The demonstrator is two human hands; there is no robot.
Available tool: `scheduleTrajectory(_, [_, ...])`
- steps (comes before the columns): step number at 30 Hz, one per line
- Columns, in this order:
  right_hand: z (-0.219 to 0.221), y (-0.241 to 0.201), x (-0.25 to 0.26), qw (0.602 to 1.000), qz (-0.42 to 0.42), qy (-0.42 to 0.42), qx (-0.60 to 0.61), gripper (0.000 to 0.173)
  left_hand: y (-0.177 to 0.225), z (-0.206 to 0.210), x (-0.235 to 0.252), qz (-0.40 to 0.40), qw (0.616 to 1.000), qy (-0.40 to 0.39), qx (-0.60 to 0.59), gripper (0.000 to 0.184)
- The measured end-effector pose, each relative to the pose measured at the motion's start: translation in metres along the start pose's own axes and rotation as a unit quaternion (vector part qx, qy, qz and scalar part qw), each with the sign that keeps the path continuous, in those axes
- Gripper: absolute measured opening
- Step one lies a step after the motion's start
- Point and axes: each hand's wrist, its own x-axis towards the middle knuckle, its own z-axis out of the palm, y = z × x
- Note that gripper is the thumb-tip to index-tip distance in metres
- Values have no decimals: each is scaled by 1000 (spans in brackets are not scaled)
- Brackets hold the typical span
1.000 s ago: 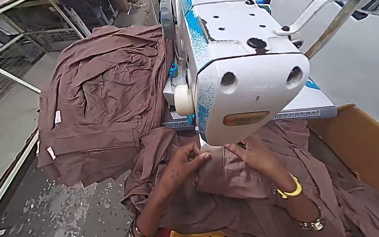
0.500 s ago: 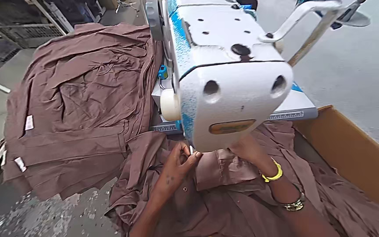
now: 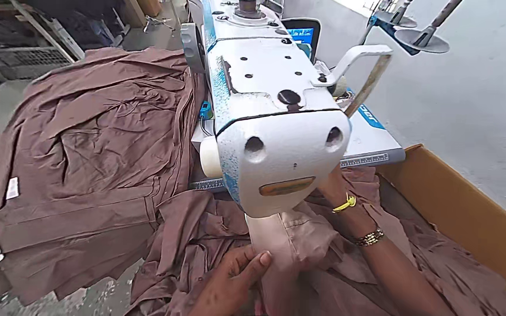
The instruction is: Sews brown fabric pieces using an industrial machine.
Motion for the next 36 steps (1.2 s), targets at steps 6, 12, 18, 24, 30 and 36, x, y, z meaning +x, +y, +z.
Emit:
scheduleTrajectory(6, [-4,9,-3,999,-1,10,48,20,-29,-9,3,-51,991,31,124,27])
scheduleTrajectory(12, [-4,10,1,999,-33,-3,30,19,-30,-11,3,-16,988,39,152,27])
scheduleTrajectory(18, [-4,16,0,998,-30,4,48,22,-28,-12,0,25,985,80,154,26])
scheduleTrajectory(24, [-3,19,1,994,-36,37,99,16,-19,-7,7,71,964,173,189,30])
scheduleTrajectory(30, [-49,-31,9,945,154,-63,280,16,-13,-3,6,152,929,151,302,36])
scheduleTrajectory(36, [-47,-89,-25,951,-276,104,96,24,-43,-22,-21,180,920,72,341,42])
